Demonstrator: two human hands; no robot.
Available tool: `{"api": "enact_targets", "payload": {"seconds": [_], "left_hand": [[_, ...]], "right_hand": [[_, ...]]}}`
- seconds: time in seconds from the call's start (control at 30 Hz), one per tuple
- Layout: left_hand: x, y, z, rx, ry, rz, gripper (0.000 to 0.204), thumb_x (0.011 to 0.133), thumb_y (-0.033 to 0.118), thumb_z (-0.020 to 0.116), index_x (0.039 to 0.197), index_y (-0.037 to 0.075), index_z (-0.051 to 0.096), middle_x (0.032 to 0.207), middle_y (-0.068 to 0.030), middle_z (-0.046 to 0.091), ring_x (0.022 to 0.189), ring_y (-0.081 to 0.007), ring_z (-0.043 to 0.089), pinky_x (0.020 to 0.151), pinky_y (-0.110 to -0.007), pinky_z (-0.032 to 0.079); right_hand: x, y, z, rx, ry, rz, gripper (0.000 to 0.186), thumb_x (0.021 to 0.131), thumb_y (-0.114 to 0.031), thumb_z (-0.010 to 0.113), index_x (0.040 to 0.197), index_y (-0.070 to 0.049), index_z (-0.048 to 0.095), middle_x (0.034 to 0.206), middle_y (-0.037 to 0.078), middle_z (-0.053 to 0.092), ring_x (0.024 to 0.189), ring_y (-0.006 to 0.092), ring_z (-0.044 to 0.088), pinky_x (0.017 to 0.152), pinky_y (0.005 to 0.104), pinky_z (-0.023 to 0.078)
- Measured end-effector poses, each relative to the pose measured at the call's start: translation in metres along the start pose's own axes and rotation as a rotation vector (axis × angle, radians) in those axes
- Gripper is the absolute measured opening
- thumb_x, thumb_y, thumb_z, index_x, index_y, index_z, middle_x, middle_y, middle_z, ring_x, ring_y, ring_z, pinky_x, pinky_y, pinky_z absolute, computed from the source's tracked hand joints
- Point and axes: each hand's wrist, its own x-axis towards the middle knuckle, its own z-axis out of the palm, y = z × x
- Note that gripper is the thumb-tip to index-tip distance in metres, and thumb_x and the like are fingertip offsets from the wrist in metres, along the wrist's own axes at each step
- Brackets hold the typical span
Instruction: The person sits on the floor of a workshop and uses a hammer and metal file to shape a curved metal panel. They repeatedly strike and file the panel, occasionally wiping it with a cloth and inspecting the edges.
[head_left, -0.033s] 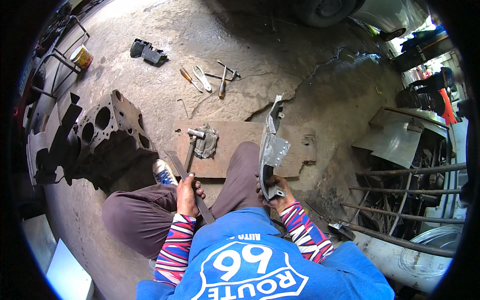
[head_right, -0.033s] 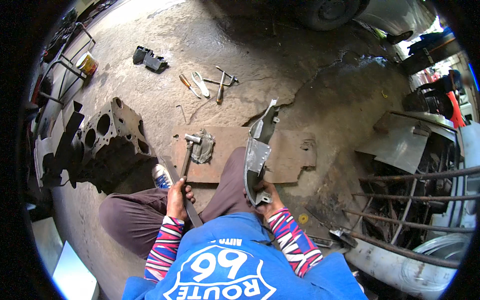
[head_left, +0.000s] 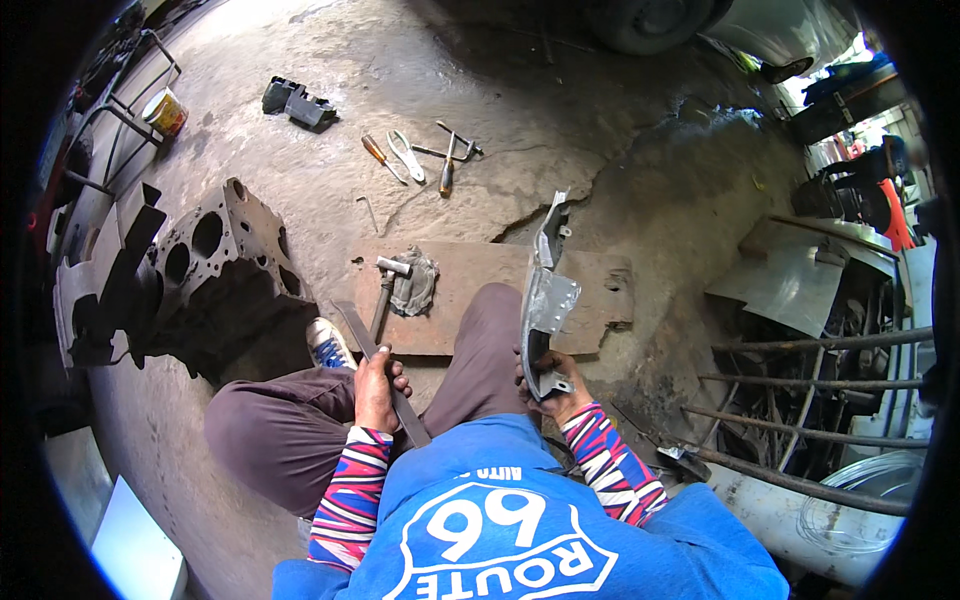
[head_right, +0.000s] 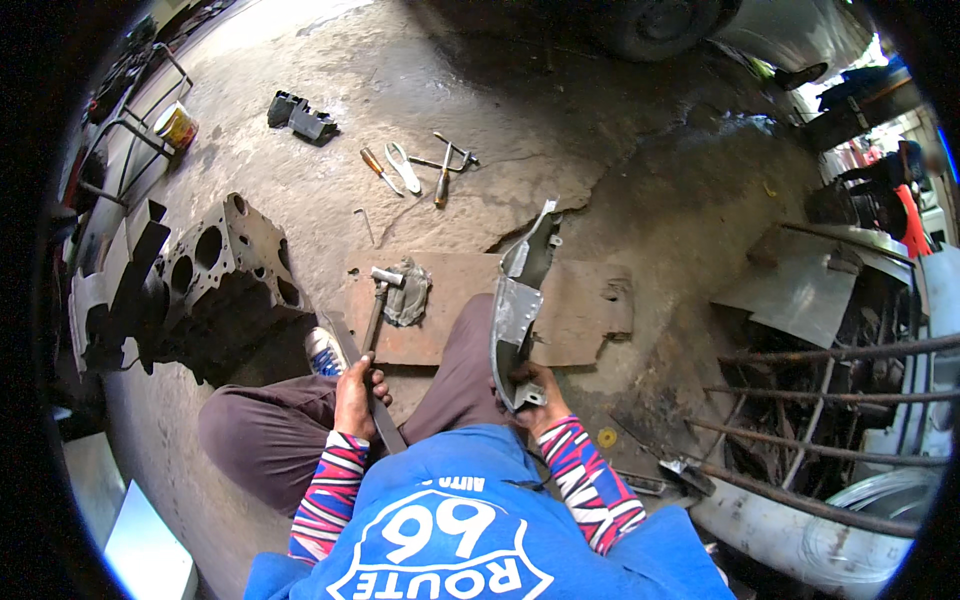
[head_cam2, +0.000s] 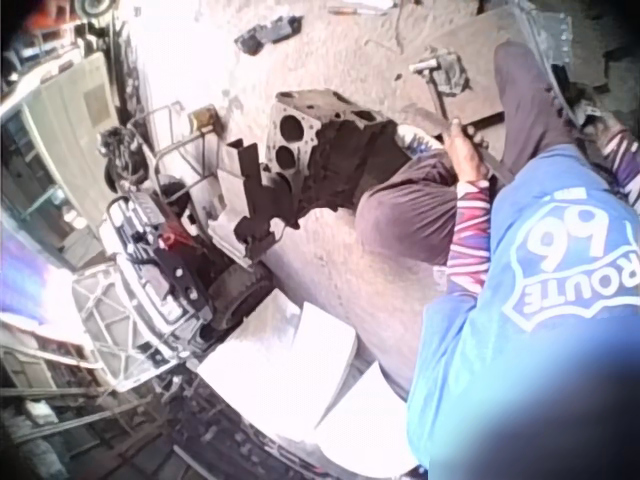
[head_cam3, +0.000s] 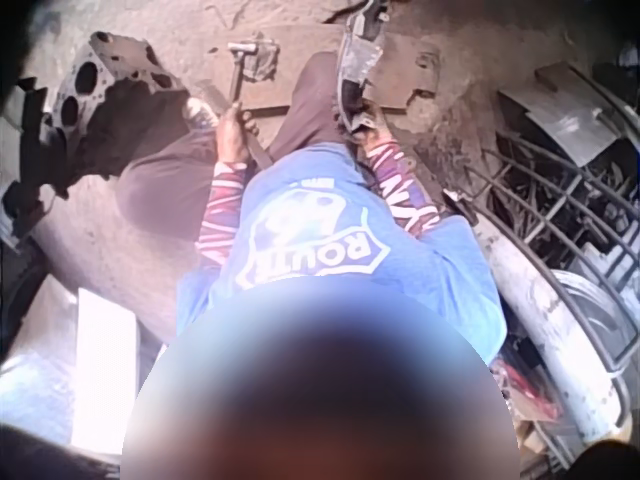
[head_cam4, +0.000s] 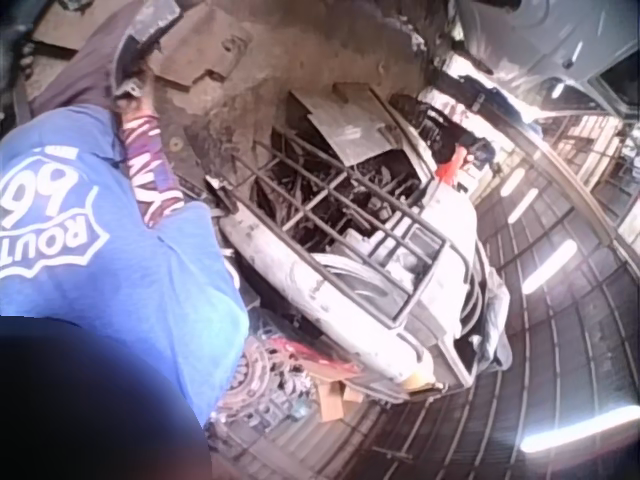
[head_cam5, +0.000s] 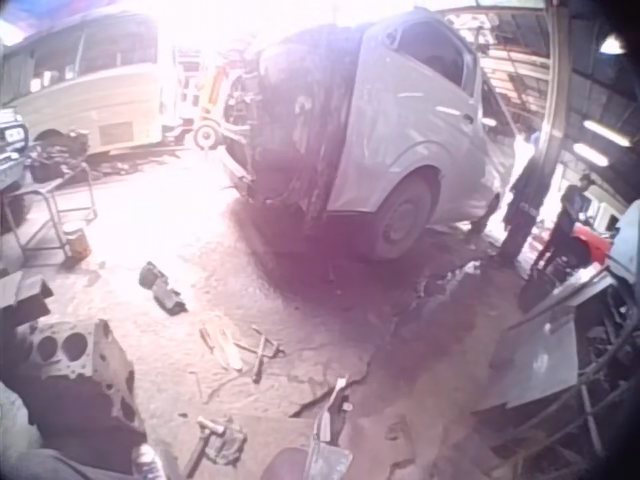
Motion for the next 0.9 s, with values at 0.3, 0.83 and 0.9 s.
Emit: {"api": "enact_targets", "payload": {"seconds": [0.3,0.83,0.9], "left_hand": [[0.044,-0.004,-0.025,0.09,0.004,-0.022,0.042,0.096,0.04,0.062,0.129,0.013,0.06,0.093,-0.0056,0.06,0.063,-0.0147,0.052,0.054,-0.029,0.042],[0.047,0.027,0.021,0.332,-0.186,0.118,0.024,0.103,0.036,0.051,0.115,0.016,0.057,0.099,0.0006,0.058,0.08,-0.013,0.058,0.061,-0.031,0.05],[0.025,0.026,0.022,0.315,-0.214,0.042,0.036,0.101,0.021,0.056,0.135,0.014,0.05,0.087,-0.0028,0.058,0.067,-0.0145,0.058,0.055,-0.03,0.05]], "right_hand": [[-0.003,0.021,0.01,-0.495,0.238,-0.598,0.037,0.08,-0.022,0.07,0.113,-0.009,0.062,0.092,0.007,0.063,0.085,0.0233,0.063,0.076,0.0419,0.055],[0.042,0.01,0.038,-0.663,0.899,-0.901,0.076,0.077,0.002,0.07,0.146,-0.001,0.039,0.128,0.017,0.062,0.113,0.0286,0.062,0.101,0.0419,0.049],[0.042,0.004,0.041,-0.594,0.787,-0.956,0.07,0.079,0.003,0.067,0.143,0.0,0.04,0.125,0.017,0.062,0.107,0.0264,0.064,0.094,0.0398,0.054]]}}
